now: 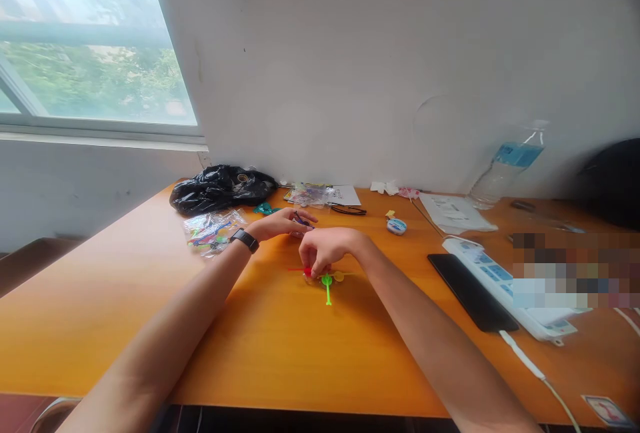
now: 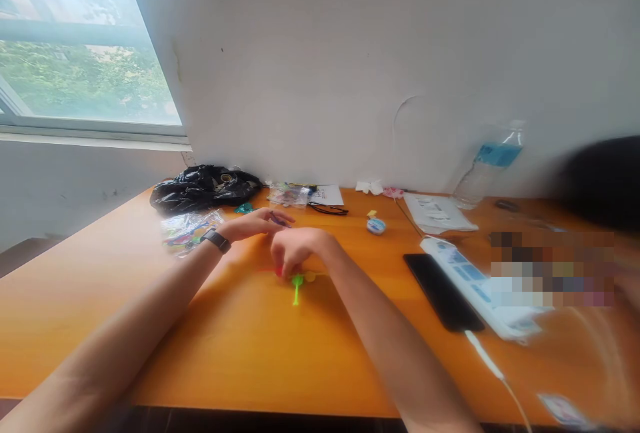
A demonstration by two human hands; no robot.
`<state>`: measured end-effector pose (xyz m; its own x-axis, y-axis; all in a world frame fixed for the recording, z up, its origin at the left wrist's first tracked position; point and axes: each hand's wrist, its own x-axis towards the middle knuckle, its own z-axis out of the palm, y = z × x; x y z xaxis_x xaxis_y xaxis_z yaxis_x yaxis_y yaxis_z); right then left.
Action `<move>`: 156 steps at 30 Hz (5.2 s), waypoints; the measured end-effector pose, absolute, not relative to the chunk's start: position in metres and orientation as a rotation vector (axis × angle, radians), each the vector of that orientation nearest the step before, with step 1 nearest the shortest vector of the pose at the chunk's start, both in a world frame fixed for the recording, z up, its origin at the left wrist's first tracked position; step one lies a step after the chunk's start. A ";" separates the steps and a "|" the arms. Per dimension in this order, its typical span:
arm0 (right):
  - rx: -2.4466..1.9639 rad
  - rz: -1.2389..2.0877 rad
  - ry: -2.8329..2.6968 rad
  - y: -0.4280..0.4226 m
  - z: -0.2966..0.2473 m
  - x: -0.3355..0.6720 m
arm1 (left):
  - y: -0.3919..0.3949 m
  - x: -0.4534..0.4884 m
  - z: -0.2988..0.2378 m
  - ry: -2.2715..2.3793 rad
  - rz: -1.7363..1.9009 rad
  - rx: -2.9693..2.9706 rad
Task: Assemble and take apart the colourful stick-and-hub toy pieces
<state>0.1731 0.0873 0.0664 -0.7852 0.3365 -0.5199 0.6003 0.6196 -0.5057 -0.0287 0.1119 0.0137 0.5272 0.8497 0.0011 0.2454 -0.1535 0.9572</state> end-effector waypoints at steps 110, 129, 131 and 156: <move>1.134 0.198 3.451 0.096 0.110 0.205 | 0.104 -0.018 0.018 0.731 0.580 1.778; 0.843 -0.825 2.647 0.080 0.111 0.204 | 0.103 -0.021 0.019 0.966 0.705 1.800; 0.847 -0.774 2.426 0.083 0.093 0.191 | 0.102 -0.020 0.019 0.929 0.707 1.780; 1.489 -0.513 3.728 0.096 0.117 0.208 | 0.093 -0.015 0.030 0.677 0.646 1.752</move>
